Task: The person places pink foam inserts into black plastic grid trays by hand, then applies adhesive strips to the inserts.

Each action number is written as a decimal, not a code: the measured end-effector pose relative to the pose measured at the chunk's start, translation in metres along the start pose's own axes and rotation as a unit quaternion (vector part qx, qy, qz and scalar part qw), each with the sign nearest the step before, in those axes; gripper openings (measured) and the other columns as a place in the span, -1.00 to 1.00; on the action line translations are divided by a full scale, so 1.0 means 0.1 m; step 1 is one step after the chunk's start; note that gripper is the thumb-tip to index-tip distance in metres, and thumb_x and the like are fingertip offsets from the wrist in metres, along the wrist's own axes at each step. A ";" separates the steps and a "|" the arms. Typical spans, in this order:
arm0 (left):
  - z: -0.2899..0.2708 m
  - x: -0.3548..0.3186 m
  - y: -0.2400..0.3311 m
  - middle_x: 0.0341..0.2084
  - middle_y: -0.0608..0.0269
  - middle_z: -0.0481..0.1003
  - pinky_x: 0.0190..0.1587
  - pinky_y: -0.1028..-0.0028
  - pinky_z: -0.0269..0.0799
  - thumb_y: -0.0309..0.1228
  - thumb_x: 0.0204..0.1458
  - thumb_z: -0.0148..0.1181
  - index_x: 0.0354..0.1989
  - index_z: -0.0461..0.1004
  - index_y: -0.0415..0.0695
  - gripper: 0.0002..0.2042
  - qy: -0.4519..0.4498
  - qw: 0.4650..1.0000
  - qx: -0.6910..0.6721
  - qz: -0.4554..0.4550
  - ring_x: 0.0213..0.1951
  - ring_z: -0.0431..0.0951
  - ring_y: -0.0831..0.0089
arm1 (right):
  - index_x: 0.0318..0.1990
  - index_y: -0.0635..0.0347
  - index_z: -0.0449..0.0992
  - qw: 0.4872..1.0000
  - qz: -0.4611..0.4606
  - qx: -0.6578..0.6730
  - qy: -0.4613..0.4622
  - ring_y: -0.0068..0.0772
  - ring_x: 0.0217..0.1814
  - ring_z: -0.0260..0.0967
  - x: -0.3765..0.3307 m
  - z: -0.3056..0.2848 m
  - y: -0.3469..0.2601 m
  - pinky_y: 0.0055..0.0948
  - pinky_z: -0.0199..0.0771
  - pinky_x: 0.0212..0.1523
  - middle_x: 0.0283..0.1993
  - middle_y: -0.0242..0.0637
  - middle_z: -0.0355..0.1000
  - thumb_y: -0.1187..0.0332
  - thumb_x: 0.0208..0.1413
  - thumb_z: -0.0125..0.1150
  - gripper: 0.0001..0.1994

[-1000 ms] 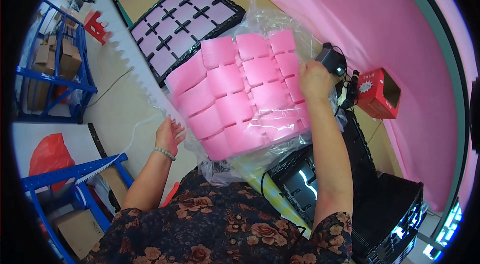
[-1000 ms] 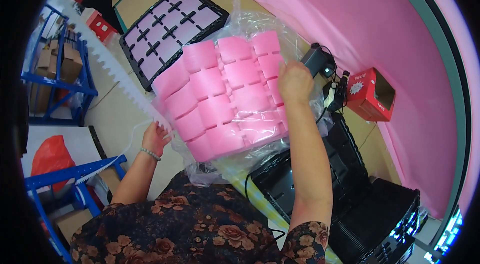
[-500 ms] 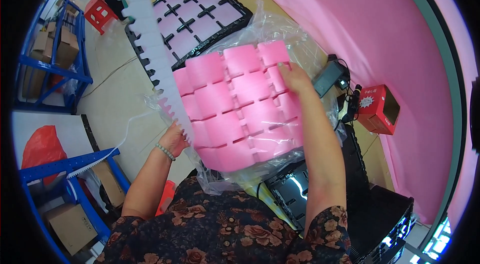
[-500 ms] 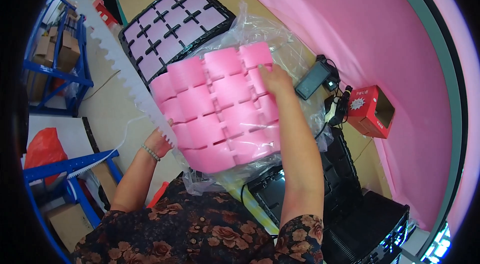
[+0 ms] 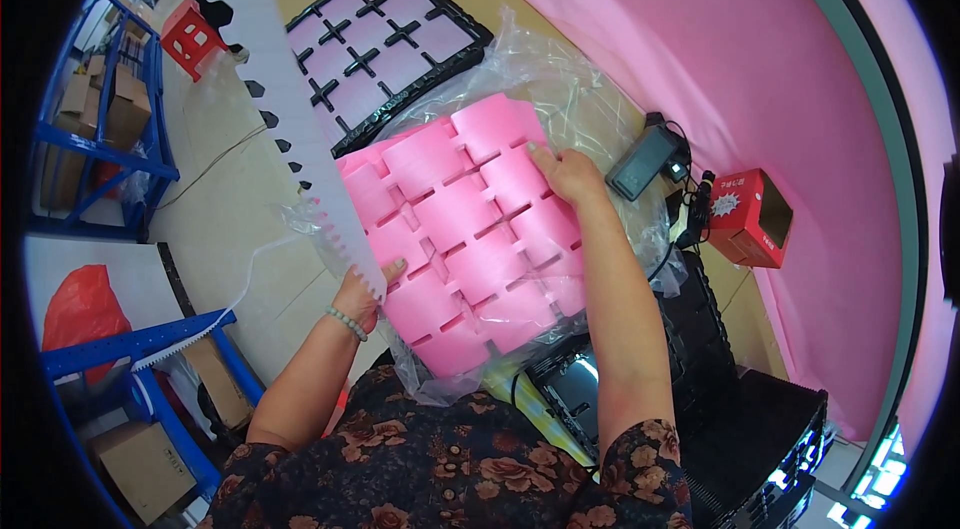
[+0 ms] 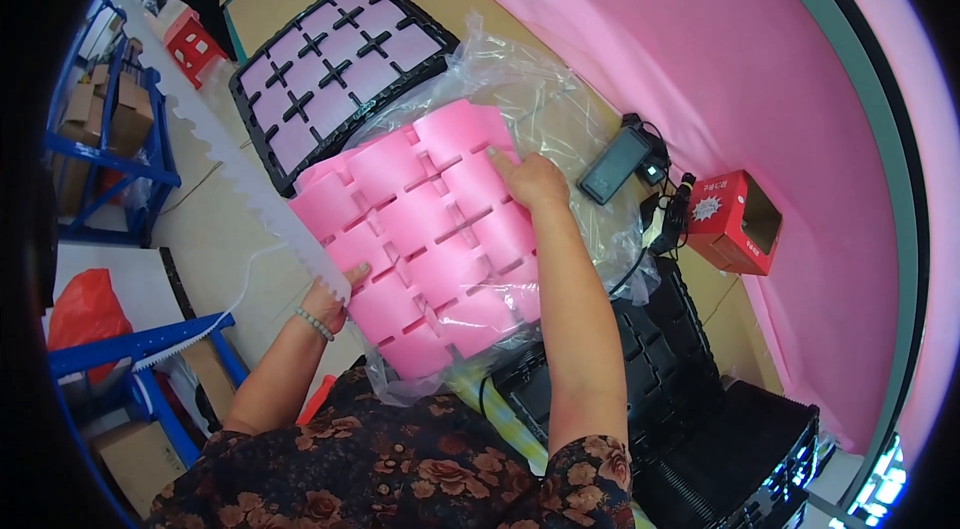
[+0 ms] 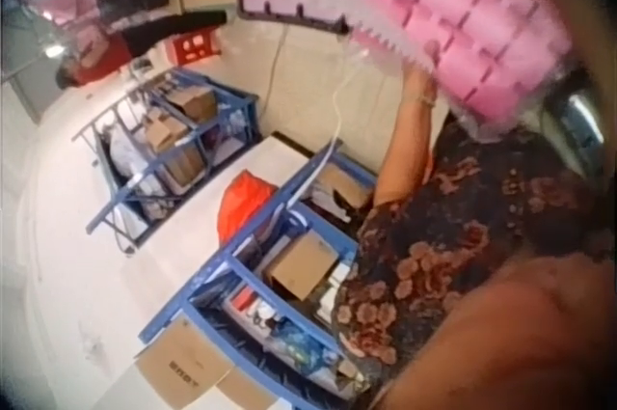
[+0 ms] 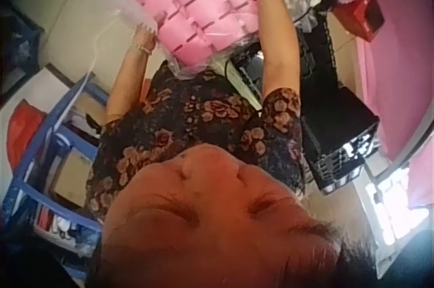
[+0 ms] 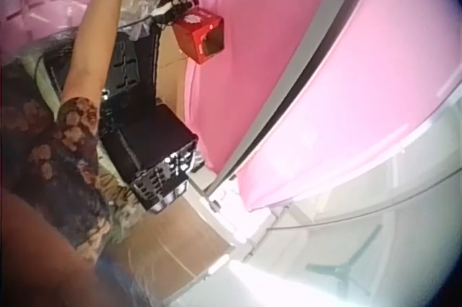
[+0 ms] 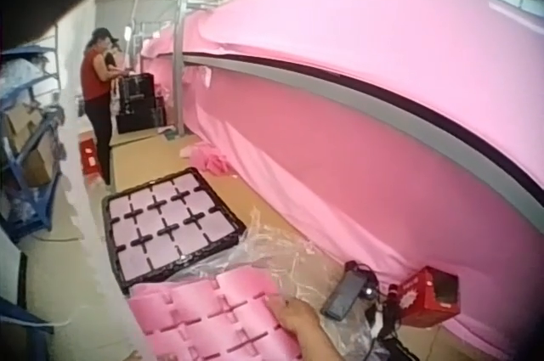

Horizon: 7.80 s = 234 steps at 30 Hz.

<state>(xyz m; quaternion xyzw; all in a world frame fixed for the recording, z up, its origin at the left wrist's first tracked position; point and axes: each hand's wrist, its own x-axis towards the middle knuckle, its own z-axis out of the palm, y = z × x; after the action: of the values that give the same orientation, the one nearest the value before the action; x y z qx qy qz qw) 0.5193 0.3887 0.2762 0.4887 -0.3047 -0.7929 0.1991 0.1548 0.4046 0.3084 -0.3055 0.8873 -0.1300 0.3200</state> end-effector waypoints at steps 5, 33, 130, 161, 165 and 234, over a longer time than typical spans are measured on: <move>0.42 0.22 -0.04 -0.13 0.19 0.56 -0.01 0.32 0.50 -0.52 0.05 0.35 0.07 0.44 -0.19 -0.61 0.022 0.998 0.001 0.055 -0.11 0.57 0.34 | 0.12 0.41 0.47 0.995 -0.031 0.096 0.013 0.04 0.23 0.41 0.24 -0.01 0.25 -0.18 0.39 0.20 0.16 0.17 0.44 -0.33 -0.21 0.36 -0.06; 0.40 -0.30 1.23 -0.26 0.29 0.59 -0.03 0.47 0.43 -0.42 0.14 0.25 -0.01 0.54 -0.20 -0.74 -0.472 0.729 0.493 0.052 -0.15 0.55 0.53 | 0.06 0.26 0.54 0.917 -0.294 0.071 0.260 -0.10 0.13 0.41 -2.37 -0.11 0.48 -0.24 0.39 0.18 -0.01 -0.14 0.53 0.33 0.07 0.30 -0.61; 2.07 -0.81 0.24 -0.19 0.12 0.54 -0.11 0.38 0.48 -0.18 0.31 0.02 0.11 0.40 -0.19 -0.64 -0.371 0.924 0.022 -0.086 -0.21 0.55 0.36 | -0.16 0.23 0.49 0.672 -0.136 0.725 0.065 -0.74 -0.24 0.33 -3.00 0.59 0.76 -0.65 0.35 -0.16 -0.25 -0.50 0.46 0.48 0.25 0.20 -0.93; 2.09 -0.67 -0.18 -0.51 0.35 0.52 -0.55 0.64 0.40 -0.28 0.33 -0.02 0.00 0.52 -0.16 -0.72 -0.312 0.927 0.183 -0.096 -0.59 0.49 0.62 | -0.04 0.33 0.44 0.794 -0.102 0.571 0.185 -0.58 -0.18 0.41 -2.96 0.54 1.12 -0.57 0.41 -0.12 -0.22 -0.35 0.48 0.47 0.21 0.20 -0.79; 2.18 -0.62 -0.12 -0.36 0.27 0.56 -0.42 0.54 0.45 -0.18 0.33 -0.04 0.05 0.46 -0.13 -0.68 -0.359 0.916 0.121 -0.130 -0.46 0.54 0.49 | 0.15 0.34 0.36 0.729 -0.107 0.674 0.055 -0.52 0.03 0.40 -2.85 0.46 1.23 -0.52 0.35 0.10 -0.03 -0.32 0.46 0.49 0.25 0.14 -0.67; 2.38 -0.49 -0.24 -0.24 0.21 0.43 0.02 0.29 0.43 -0.30 0.34 -0.08 0.11 0.37 -0.10 -0.73 -0.289 0.918 -0.242 -0.121 -0.15 0.45 0.29 | -0.36 0.08 0.67 0.876 -0.114 -0.060 0.465 -0.18 0.05 0.26 -1.53 -0.43 2.33 -0.22 0.20 0.04 -0.17 -0.33 0.41 0.47 -0.07 0.27 -0.89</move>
<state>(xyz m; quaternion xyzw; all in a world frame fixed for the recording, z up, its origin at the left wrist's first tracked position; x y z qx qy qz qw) 0.3277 0.5045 0.3722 0.2079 -0.0866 -0.9672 0.1173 0.1128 0.6841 0.3169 -0.3271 0.8991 -0.2395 -0.1653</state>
